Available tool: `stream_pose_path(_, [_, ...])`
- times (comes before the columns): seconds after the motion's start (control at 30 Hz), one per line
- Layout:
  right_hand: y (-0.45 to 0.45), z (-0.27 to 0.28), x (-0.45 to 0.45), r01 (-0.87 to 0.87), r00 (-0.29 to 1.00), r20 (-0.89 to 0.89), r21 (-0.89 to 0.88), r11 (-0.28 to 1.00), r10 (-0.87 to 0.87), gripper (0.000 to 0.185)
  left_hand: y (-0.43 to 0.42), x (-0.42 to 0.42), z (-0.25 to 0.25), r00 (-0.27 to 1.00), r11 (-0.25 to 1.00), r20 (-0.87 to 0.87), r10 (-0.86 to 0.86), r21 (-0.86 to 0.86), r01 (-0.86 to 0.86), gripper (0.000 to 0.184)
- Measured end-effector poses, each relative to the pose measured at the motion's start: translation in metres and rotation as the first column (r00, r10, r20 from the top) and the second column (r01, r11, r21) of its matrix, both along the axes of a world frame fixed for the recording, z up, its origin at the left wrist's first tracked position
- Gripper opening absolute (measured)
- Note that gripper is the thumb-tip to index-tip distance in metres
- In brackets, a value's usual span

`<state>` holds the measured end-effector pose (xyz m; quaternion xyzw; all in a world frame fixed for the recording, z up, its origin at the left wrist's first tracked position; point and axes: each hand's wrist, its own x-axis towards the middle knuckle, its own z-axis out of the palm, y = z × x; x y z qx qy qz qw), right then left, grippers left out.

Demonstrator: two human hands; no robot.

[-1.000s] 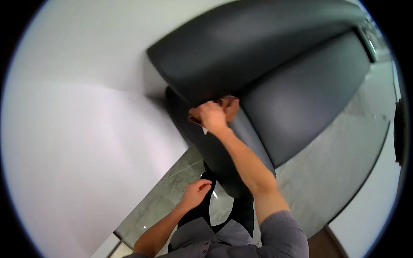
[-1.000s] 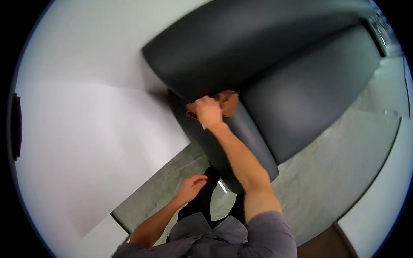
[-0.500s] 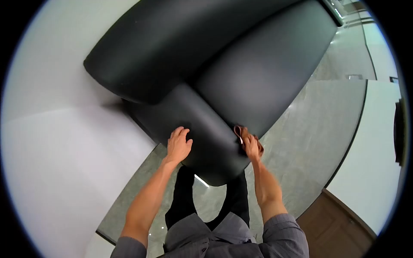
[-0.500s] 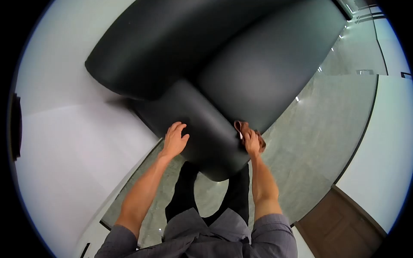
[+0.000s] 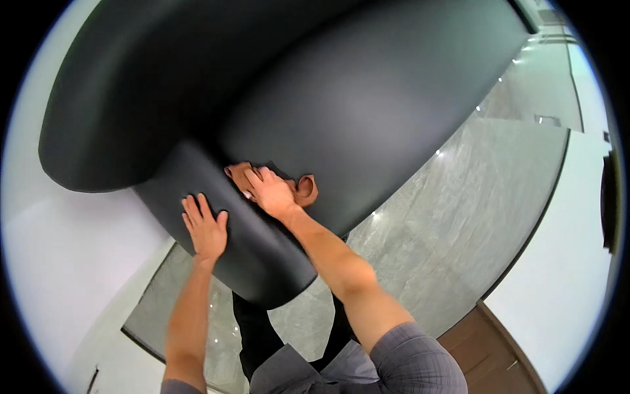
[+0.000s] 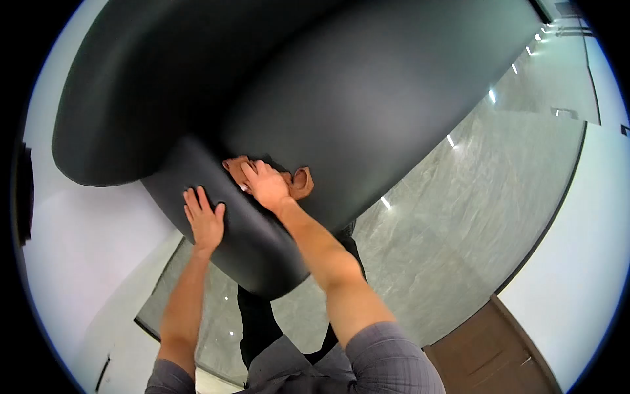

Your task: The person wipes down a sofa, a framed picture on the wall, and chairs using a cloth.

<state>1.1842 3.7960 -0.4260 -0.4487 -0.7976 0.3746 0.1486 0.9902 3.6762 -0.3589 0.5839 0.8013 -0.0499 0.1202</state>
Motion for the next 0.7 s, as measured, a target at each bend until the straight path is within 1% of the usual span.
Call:
stream_pose_path(0.07, [0.000, 0.011, 0.057, -0.172, 0.984, 0.053, -0.029, 0.985, 0.173, 0.050, -0.012, -0.019, -0.005, 0.999, 1.000, -0.020, -0.028, 0.004, 0.028, 0.079])
stream_pose_path(0.1, [0.009, 0.003, 0.086, -0.166, 0.972, 0.165, -0.025, 0.986, 0.168, 0.047, -0.010, -0.024, -0.003, 1.000, 1.000, -0.006, -0.012, -0.022, 0.012, 0.079])
stream_pose_path(0.13, [0.034, 0.009, 0.125, -0.124, 0.976, 0.188, 0.067, 0.990, 0.109, 0.037, -0.008, -0.025, -0.005, 1.000, 0.999, 0.012, 0.000, -0.054, 0.001, 0.079])
stream_pose_path(0.17, [0.078, 0.008, 0.216, -0.084, 0.942, 0.332, 0.079, 0.993, 0.054, 0.028, 0.008, 0.011, 0.012, 1.000, 0.997, 0.010, -0.006, -0.079, 0.007, 0.082])
stream_pose_path(0.2, [0.105, 0.015, 0.276, 0.027, 0.948, 0.302, 0.240, 0.970, -0.101, 0.022, 0.008, 0.023, 0.023, 1.000, 0.996, 0.001, -0.004, -0.094, 0.004, 0.082])
stream_pose_path(0.23, [0.135, 0.044, 0.317, 0.355, 0.851, 0.401, 0.038, 0.934, -0.339, 0.025, 0.011, 0.026, 0.031, 0.999, 0.993, 0.018, 0.028, -0.115, -0.026, 0.084])
stream_pose_path(0.27, [0.160, 0.020, 0.376, 0.659, 0.730, 0.272, -0.036, 0.751, -0.627, 0.033, 0.016, 0.033, 0.036, 0.997, 0.989, 0.037, 0.064, -0.133, -0.059, 0.086])
stream_pose_path(0.3, [0.178, 0.039, 0.406, 0.722, 0.691, 0.114, -0.160, 0.673, -0.714, 0.040, 0.018, 0.037, 0.030, 0.996, 0.985, 0.014, 0.093, -0.148, -0.090, 0.091])
stream_pose_path(0.33, [0.193, 0.035, 0.425, 0.818, 0.572, 0.183, -0.056, 0.573, -0.799, 0.041, 0.019, 0.040, 0.021, 0.995, 0.984, 0.012, 0.103, -0.147, -0.100, 0.091])
stream_pose_path(0.37, [0.208, 0.032, 0.442, 0.890, 0.433, 0.233, 0.043, 0.454, -0.871, 0.044, 0.019, 0.041, 0.013, 0.991, 0.981, -0.030, 0.127, -0.147, -0.130, 0.093])
stream_pose_path(0.4, [0.196, 0.012, 0.432, 0.887, 0.437, 0.234, 0.047, 0.459, -0.868, 0.044, 0.018, 0.037, 0.006, 0.987, 0.977, -0.066, 0.147, -0.144, -0.155, 0.095])
stream_pose_path(0.43, [0.182, 0.003, 0.417, 0.702, 0.626, 0.221, 0.258, 0.664, -0.748, 0.043, 0.019, 0.038, 0.006, 0.986, 0.977, -0.062, 0.157, -0.137, -0.164, 0.095])
stream_pose_path(0.47, [0.167, 0.005, 0.395, 0.435, 0.771, 0.258, 0.453, 0.778, -0.582, 0.048, 0.020, 0.039, 0.006, 0.982, 0.968, -0.075, 0.173, -0.169, -0.183, 0.097])
stream_pose_path(0.5, [0.147, 0.021, 0.345, 0.269, 0.869, 0.212, 0.556, 0.786, -0.447, 0.048, 0.023, 0.040, 0.007, 0.979, 0.960, -0.089, 0.185, -0.197, -0.199, 0.099])
stream_pose_path(0.53, [0.119, 0.067, 0.282, 0.182, 0.841, 0.436, 0.328, 0.927, -0.319, 0.044, 0.029, 0.042, 0.011, 0.977, 0.961, -0.087, 0.193, -0.183, -0.207, 0.099])
stream_pose_path(0.57, [0.091, 0.075, 0.243, 0.063, 0.938, 0.326, 0.175, 0.982, -0.119, 0.040, 0.034, 0.046, 0.014, 0.962, 0.932, -0.058, 0.266, -0.240, -0.272, 0.101])
stream_pose_path(0.6, [0.057, 0.086, 0.206, -0.102, 0.948, 0.315, 0.198, 0.975, 0.035, 0.039, 0.038, 0.050, 0.020, 0.942, 0.895, -0.030, 0.334, -0.303, -0.327, 0.104])
stream_pose_path(0.63, [0.019, 0.060, 0.178, -0.250, 0.933, 0.295, 0.126, 0.960, 0.204, 0.043, 0.045, 0.055, 0.028, 0.941, 0.899, -0.020, 0.338, -0.288, -0.329, 0.104])
stream_pose_path(0.7, [-0.040, 0.048, 0.156, -0.445, 0.885, 0.251, 0.210, 0.871, 0.392, 0.042, 0.057, 0.064, 0.039, 0.906, 0.828, -0.023, 0.423, -0.397, -0.397, 0.111])
